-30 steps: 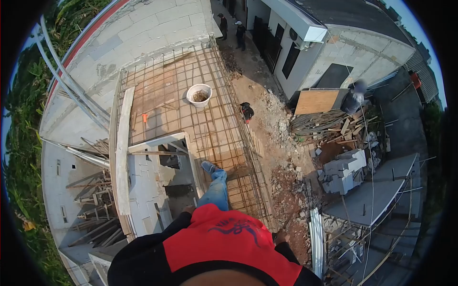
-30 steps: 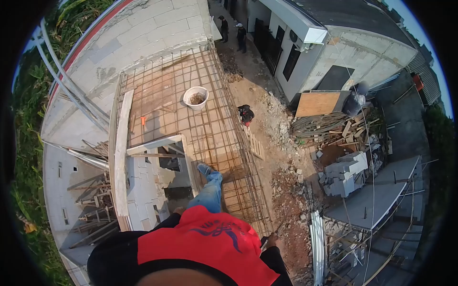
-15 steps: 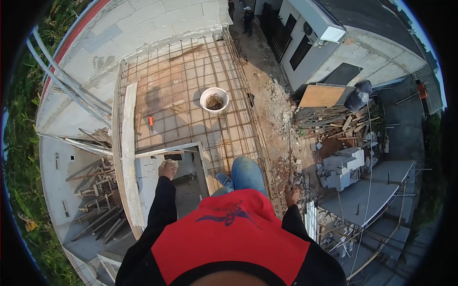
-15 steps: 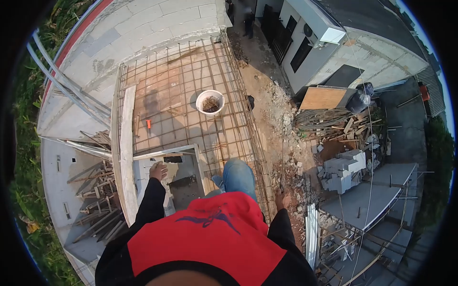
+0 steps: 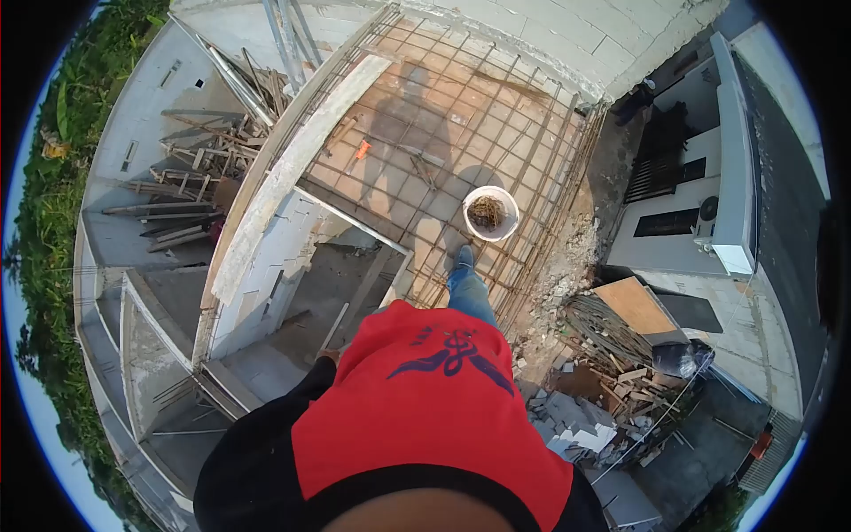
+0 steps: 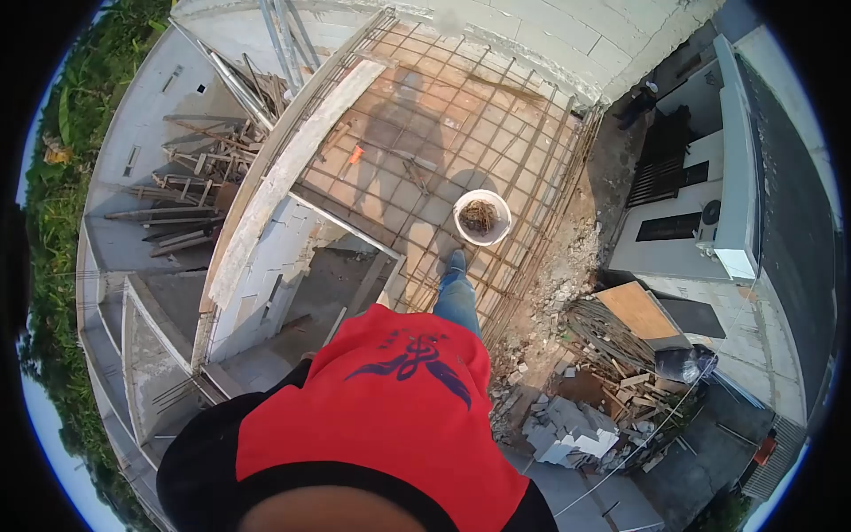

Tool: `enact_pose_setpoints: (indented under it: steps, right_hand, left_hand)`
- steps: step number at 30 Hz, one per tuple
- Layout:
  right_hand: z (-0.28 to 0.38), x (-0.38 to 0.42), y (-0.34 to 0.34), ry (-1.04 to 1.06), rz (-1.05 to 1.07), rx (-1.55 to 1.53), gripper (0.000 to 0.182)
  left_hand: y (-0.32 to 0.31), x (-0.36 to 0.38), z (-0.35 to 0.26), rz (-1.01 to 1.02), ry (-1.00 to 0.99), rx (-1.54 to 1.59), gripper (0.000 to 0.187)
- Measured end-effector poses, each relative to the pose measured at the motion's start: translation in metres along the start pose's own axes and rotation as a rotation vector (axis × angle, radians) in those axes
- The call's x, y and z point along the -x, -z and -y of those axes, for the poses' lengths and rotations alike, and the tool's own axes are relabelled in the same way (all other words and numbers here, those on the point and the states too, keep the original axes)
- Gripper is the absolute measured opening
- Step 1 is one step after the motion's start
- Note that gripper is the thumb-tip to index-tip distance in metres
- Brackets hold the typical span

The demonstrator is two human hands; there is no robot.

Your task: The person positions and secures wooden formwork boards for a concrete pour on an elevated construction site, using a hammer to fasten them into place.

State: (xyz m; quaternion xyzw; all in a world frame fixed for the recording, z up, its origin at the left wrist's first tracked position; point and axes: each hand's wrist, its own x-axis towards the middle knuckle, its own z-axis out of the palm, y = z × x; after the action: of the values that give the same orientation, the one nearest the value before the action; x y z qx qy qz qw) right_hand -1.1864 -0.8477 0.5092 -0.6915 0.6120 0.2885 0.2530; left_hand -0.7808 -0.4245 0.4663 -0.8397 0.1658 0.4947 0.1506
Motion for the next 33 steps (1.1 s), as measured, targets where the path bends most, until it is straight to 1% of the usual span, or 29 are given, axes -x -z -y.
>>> enact_pose_setpoints:
  steps: [2, 3, 4, 5, 6, 7, 8, 9, 10, 11, 13, 14, 15, 16, 17, 18, 19, 21, 22, 23, 24, 25, 27, 28, 29, 30, 31, 32, 33]
  right_hand:
    - [0.016, -0.048, 0.047, 0.039, 0.008, 0.014, 0.033]
    - [0.027, -0.074, 0.069, 0.059, -0.008, 0.008, 0.033]
    - [0.039, -0.104, 0.091, 0.082, -0.038, -0.006, 0.033]
    - [0.049, -0.132, 0.114, 0.101, -0.063, -0.019, 0.034]
    - [0.057, -0.164, 0.141, 0.127, -0.092, -0.041, 0.034]
    - [0.072, -0.198, 0.167, 0.151, -0.127, -0.084, 0.034]
    - [0.084, -0.238, 0.200, 0.164, -0.157, -0.213, 0.035]
    - [0.097, -0.274, 0.227, 0.187, -0.188, -0.314, 0.036]
    - [0.143, -0.264, 0.286, 0.172, -0.213, -0.396, 0.041]
    - [0.184, -0.255, 0.325, 0.157, -0.239, -0.483, 0.047]
    - [0.231, -0.281, 0.372, 0.245, -0.221, -0.719, 0.046]
    - [0.261, -0.274, 0.389, 0.248, -0.200, -0.837, 0.038]
    - [0.294, -0.266, 0.406, 0.252, -0.180, -0.955, 0.035]
    - [0.318, -0.271, 0.412, 0.256, -0.238, -0.927, 0.037]
    - [0.342, -0.265, 0.415, 0.344, -0.283, -0.882, 0.037]
    - [0.368, -0.256, 0.416, 0.327, -0.326, -0.801, 0.035]
    - [0.397, -0.246, 0.414, 0.305, -0.372, -0.721, 0.036]
    - [0.450, -0.224, 0.402, 0.381, -0.502, -0.483, 0.037]
    - [0.463, -0.248, 0.381, 0.564, -0.705, -0.205, 0.038]
    - [0.469, -0.276, 0.361, 0.735, -0.890, 0.097, 0.038]
    - [0.498, -0.262, 0.364, 0.590, -0.627, -0.160, 0.035]
    - [0.543, -0.241, 0.359, 0.455, -0.340, -0.398, 0.033]
    - [0.610, -0.216, 0.347, 0.336, -0.351, -0.198, 0.029]
    - [0.620, -0.242, 0.335, 0.431, -0.375, -0.015, 0.028]
    - [0.620, -0.282, 0.326, 0.584, -0.426, 0.236, 0.027]
    - [0.630, -0.315, 0.318, 0.731, -0.457, 0.482, 0.027]
    - [0.646, -0.344, 0.315, 0.855, -0.482, 0.665, 0.027]
    - [0.675, -0.342, 0.322, 0.967, -0.420, 0.946, 0.027]
    - [0.706, -0.330, 0.333, 0.996, -0.413, 0.971, 0.027]
  left_hand:
    - [0.035, 0.013, -0.033, 0.049, -0.088, -0.074, 0.040]
    - [0.064, 0.009, -0.052, -0.027, -0.036, 0.170, 0.038]
    - [0.093, -0.001, -0.073, -0.128, -0.058, 0.153, 0.032]
    - [0.138, -0.002, -0.101, -0.231, -0.002, 0.203, 0.029]
    - [0.176, 0.009, -0.124, -0.427, 0.171, 0.870, 0.028]
    - [0.193, -0.007, -0.137, -0.582, 0.081, 1.035, 0.028]
    - [0.227, -0.001, -0.154, -0.665, 0.063, 0.967, 0.028]
    - [0.244, 0.002, -0.159, -0.713, 0.055, 0.903, 0.028]
    - [0.262, 0.002, -0.161, -0.773, 0.041, 0.837, 0.027]
    - [0.281, 0.015, -0.162, -0.792, 0.067, 0.856, 0.027]
    - [0.313, 0.039, -0.161, -0.498, 0.148, 1.407, 0.024]
    - [0.306, 0.027, -0.155, -0.421, 0.225, 1.616, 0.023]
    - [0.287, 0.003, -0.146, -0.335, 0.295, 1.826, 0.021]
    - [0.251, -0.032, -0.137, -0.399, 0.326, 1.630, 0.022]
    - [0.227, -0.053, -0.133, -0.355, 0.288, 1.269, 0.022]
    - [0.204, -0.073, -0.128, -0.337, 0.258, 0.906, 0.023]
    - [0.199, -0.084, -0.131, -0.226, 0.155, 0.383, 0.024]
    - [0.211, -0.083, -0.147, -0.077, 0.154, 0.402, 0.025]
    - [0.214, -0.092, -0.151, -0.042, 0.159, 0.461, 0.026]
    - [0.219, -0.104, -0.155, -0.049, 0.142, 0.531, 0.027]
    - [0.224, -0.117, -0.155, -0.067, 0.133, 0.604, 0.028]
    - [0.230, -0.132, -0.151, -0.096, 0.109, 0.693, 0.030]
    - [0.261, -0.152, -0.134, -0.235, 0.083, 0.759, 0.033]
    - [0.276, -0.159, -0.121, -0.352, 0.054, 0.777, 0.034]
    - [0.292, -0.163, -0.105, -0.480, 0.053, 0.828, 0.036]
    - [0.339, -0.154, -0.085, -0.425, 0.254, 1.665, 0.032]
    - [0.405, -0.131, -0.056, -0.388, 0.406, 1.976, 0.028]
    - [0.429, -0.142, -0.029, -0.455, 0.410, 2.216, 0.027]
    - [0.444, -0.157, -0.004, -0.618, 0.295, 2.484, 0.026]
